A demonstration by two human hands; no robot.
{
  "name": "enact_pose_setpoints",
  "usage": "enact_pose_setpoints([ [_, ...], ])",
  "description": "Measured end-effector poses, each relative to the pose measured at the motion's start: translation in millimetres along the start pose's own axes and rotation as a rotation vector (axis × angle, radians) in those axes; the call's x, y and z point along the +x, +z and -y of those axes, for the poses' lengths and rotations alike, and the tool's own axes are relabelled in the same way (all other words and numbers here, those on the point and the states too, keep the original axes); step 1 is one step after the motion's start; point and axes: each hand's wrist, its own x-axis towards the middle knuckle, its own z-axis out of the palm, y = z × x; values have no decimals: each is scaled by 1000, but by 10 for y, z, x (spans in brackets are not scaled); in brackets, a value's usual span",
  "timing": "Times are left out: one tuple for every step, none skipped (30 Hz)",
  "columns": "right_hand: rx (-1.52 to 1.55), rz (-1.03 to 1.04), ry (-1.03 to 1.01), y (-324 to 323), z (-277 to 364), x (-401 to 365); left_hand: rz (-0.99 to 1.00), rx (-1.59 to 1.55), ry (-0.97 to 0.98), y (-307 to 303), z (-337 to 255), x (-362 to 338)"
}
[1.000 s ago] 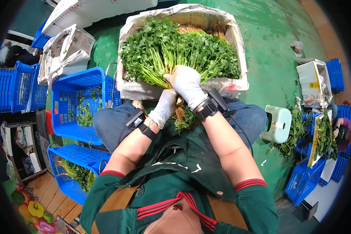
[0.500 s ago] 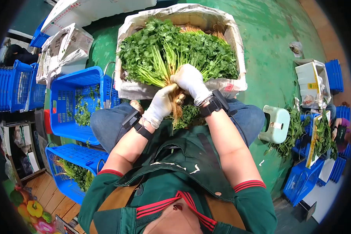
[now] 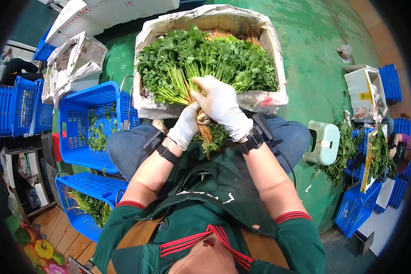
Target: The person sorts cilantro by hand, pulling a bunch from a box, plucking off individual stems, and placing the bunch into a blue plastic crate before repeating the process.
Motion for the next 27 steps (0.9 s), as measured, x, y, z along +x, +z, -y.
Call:
enact_pose_setpoints([
  [0,-4,-3,29,-47,6,-119,44,93,51,70,-8],
  [-44,-46,-43,85,-121,7,-118,50,94,79,96,-36],
  [-88,-88,-80,129,-189,-8,-169,142,192,147,103,-86],
  [-87,-93,-77,141,-225,-54,-218,234,290,227,93,-141],
  [-44,-121,-10,141,-248,-125,-160,170,294,305,53,-200],
  [-1,-149,53,150,-281,-187,-158,176,298,282,54,-195],
  [5,-181,87,204,-339,-263,-85,74,265,204,80,-178],
  [8,-187,90,267,-387,-323,-11,-27,228,124,113,-155],
  [16,-189,114,298,-406,-363,-7,-58,189,83,143,-121],
  [24,-189,142,313,-434,-408,-6,-56,178,37,174,-85],
  [97,-181,186,332,-464,-435,-41,-48,177,-10,210,-44],
  [94,-182,192,334,-499,-449,-77,-41,177,-6,232,-35],
  [171,-174,218,353,-553,-453,-78,-43,173,-3,246,-32],
  [250,-168,240,379,-601,-455,-83,-42,177,-4,246,-34],
  [271,-217,211,393,-622,-452,-89,-40,182,17,231,-48],
  [273,-218,210,409,-641,-445,-94,-39,187,40,216,-59],
  [328,-224,222,421,-661,-446,-95,-44,192,66,219,-74],
  [384,-230,236,416,-652,-443,-97,-44,190,60,220,-70],
  [384,-229,240,412,-644,-446,-73,-48,184,51,222,-65],
  [517,-261,260,411,-634,-448,-50,-53,177,38,225,-61],
  [651,-294,278,401,-607,-443,-53,-55,174,49,220,-68],
  [651,-293,281,381,-579,-440,-56,-58,175,64,214,-73],
  [623,-296,284,353,-551,-437,-58,-61,176,80,211,-78],
  [595,-299,286,337,-540,-435,-59,-63,174,79,215,-77],
  [612,-313,290,359,-571,-437,-57,-65,177,78,216,-78],
  [610,-311,289,382,-599,-430,-55,-66,180,78,217,-80],
  [545,-317,319,388,-606,-405,-54,-69,182,86,215,-82],
])
